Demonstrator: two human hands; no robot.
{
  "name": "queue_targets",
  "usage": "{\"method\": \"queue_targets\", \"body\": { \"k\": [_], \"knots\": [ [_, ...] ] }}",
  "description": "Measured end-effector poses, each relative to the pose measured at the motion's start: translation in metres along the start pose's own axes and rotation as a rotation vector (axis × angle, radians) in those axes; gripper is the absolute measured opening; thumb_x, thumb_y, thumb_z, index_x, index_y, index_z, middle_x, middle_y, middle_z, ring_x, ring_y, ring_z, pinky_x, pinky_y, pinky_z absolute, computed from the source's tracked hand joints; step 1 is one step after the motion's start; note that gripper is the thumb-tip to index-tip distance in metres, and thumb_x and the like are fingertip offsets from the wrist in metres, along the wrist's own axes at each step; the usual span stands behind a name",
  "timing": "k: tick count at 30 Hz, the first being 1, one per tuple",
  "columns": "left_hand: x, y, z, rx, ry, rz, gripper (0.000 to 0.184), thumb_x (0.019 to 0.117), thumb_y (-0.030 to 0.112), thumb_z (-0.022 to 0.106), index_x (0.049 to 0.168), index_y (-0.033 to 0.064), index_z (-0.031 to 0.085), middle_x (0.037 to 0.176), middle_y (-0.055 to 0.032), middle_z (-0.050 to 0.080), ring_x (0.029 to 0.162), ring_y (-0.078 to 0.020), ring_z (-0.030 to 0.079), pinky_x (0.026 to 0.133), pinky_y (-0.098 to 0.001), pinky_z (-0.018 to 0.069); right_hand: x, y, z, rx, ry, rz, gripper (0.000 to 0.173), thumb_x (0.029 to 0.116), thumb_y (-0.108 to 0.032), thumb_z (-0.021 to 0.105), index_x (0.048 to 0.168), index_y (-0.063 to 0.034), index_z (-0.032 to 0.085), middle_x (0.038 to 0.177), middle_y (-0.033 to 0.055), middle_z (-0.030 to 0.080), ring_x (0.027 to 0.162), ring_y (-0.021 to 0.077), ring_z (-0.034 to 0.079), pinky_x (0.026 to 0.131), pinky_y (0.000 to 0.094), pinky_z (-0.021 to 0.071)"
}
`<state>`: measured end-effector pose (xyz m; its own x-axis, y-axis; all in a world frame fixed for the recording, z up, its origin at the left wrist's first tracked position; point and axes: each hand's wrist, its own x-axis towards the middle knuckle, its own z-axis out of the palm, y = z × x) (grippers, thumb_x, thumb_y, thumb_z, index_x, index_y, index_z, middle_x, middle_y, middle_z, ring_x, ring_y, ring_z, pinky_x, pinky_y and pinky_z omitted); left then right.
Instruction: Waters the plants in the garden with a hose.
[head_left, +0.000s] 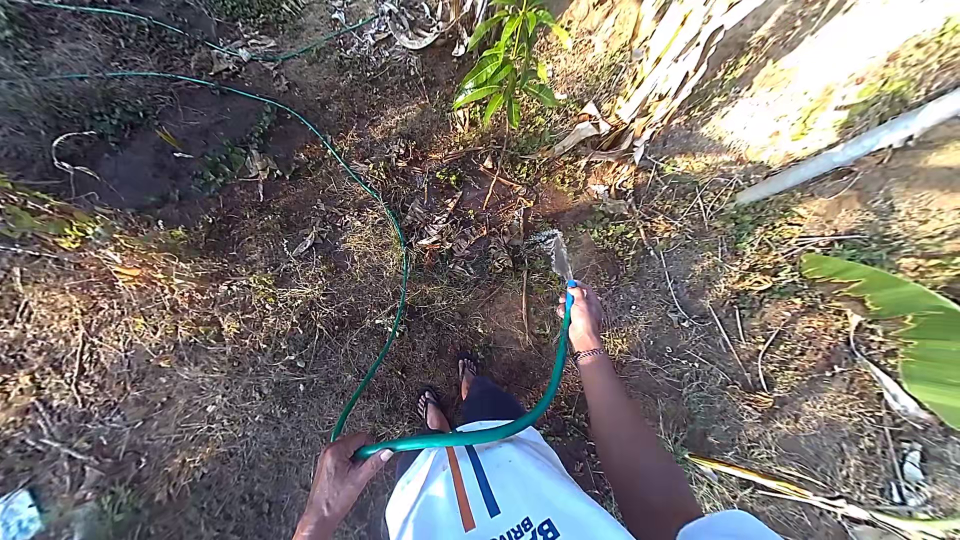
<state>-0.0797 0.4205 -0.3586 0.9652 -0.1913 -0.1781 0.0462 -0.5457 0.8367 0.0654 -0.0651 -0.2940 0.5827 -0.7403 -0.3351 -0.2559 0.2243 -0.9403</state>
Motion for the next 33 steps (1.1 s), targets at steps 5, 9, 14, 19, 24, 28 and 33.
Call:
{"method": "queue_targets", "body": {
  "k": [5,9,14,19,24,28,33],
  "knots": [
    [-0.002,-0.001,0.001,-0.011,0.000,-0.004,0.061,0.0788,0.080,0.064,0.068,0.0201,0.064,0.055,0.0091,0.050,0.047,-0.0046,0.044,0.045,-0.0282,0.0400,0.002,-0.009,0.010,-0.003,-0.051,-0.048,0.022,0.1095,-0.011,0.046,0.126,-0.0010,0.056,0.074,0.0053,0.055,0.049,0.0090,0.052,0.045,0.0210,0.0462],
    [-0.003,-0.002,0.003,-0.015,0.014,0.000,0.062,0.0784,0.080,0.065,0.066,0.0197,0.061,0.054,0.0087,0.047,0.046,-0.0054,0.042,0.045,-0.0283,0.0386,0.005,-0.016,0.015,0.012,-0.065,-0.048,0.022,0.1094,-0.012,0.046,0.127,-0.0027,0.056,0.074,0.0055,0.056,0.050,0.0097,0.052,0.046,0.0213,0.0462],
    [-0.004,-0.003,0.006,-0.009,0.009,0.010,0.061,0.0792,0.079,0.065,0.064,0.0199,0.059,0.054,0.0088,0.046,0.046,-0.0053,0.042,0.045,-0.0281,0.0379,0.008,-0.020,0.018,-0.002,-0.121,-0.060,0.023,0.1089,-0.014,0.049,0.128,-0.0056,0.057,0.077,0.0051,0.057,0.052,0.0099,0.053,0.047,0.0221,0.0467],
    [-0.004,0.000,0.006,-0.023,0.008,0.009,0.059,0.0789,0.077,0.066,0.066,0.0200,0.061,0.054,0.0099,0.047,0.046,-0.0038,0.042,0.045,-0.0263,0.0376,0.008,-0.023,0.020,-0.021,-0.185,-0.076,0.024,0.1080,-0.014,0.050,0.130,-0.0076,0.058,0.077,0.0045,0.057,0.053,0.0098,0.053,0.048,0.0224,0.0473],
    [-0.004,-0.001,0.008,-0.024,0.007,0.022,0.059,0.0785,0.078,0.066,0.066,0.0204,0.062,0.055,0.0096,0.048,0.047,-0.0040,0.043,0.045,-0.0266,0.0388,0.010,-0.017,0.022,-0.065,-0.219,-0.059,0.023,0.1087,-0.014,0.050,0.129,-0.0055,0.057,0.075,0.0045,0.057,0.051,0.0090,0.052,0.046,0.0217,0.0460],
    [-0.006,0.003,0.007,-0.021,-0.004,0.013,0.060,0.0781,0.079,0.065,0.064,0.0213,0.061,0.053,0.0101,0.047,0.046,-0.0037,0.042,0.044,-0.0269,0.0370,0.008,-0.015,0.022,-0.079,-0.226,-0.037,0.022,0.1088,-0.013,0.048,0.127,-0.0040,0.057,0.076,0.0050,0.057,0.051,0.0094,0.051,0.046,0.0218,0.0463],
    [-0.008,0.001,0.008,-0.018,-0.012,0.018,0.060,0.0781,0.079,0.066,0.065,0.0210,0.060,0.054,0.0098,0.047,0.046,-0.0040,0.042,0.044,-0.0265,0.0371,0.008,-0.011,0.026,-0.125,-0.301,-0.032,0.026,0.1094,-0.014,0.047,0.131,-0.0050,0.057,0.076,0.0050,0.057,0.051,0.0097,0.051,0.047,0.0226,0.0458]
  ]
}}
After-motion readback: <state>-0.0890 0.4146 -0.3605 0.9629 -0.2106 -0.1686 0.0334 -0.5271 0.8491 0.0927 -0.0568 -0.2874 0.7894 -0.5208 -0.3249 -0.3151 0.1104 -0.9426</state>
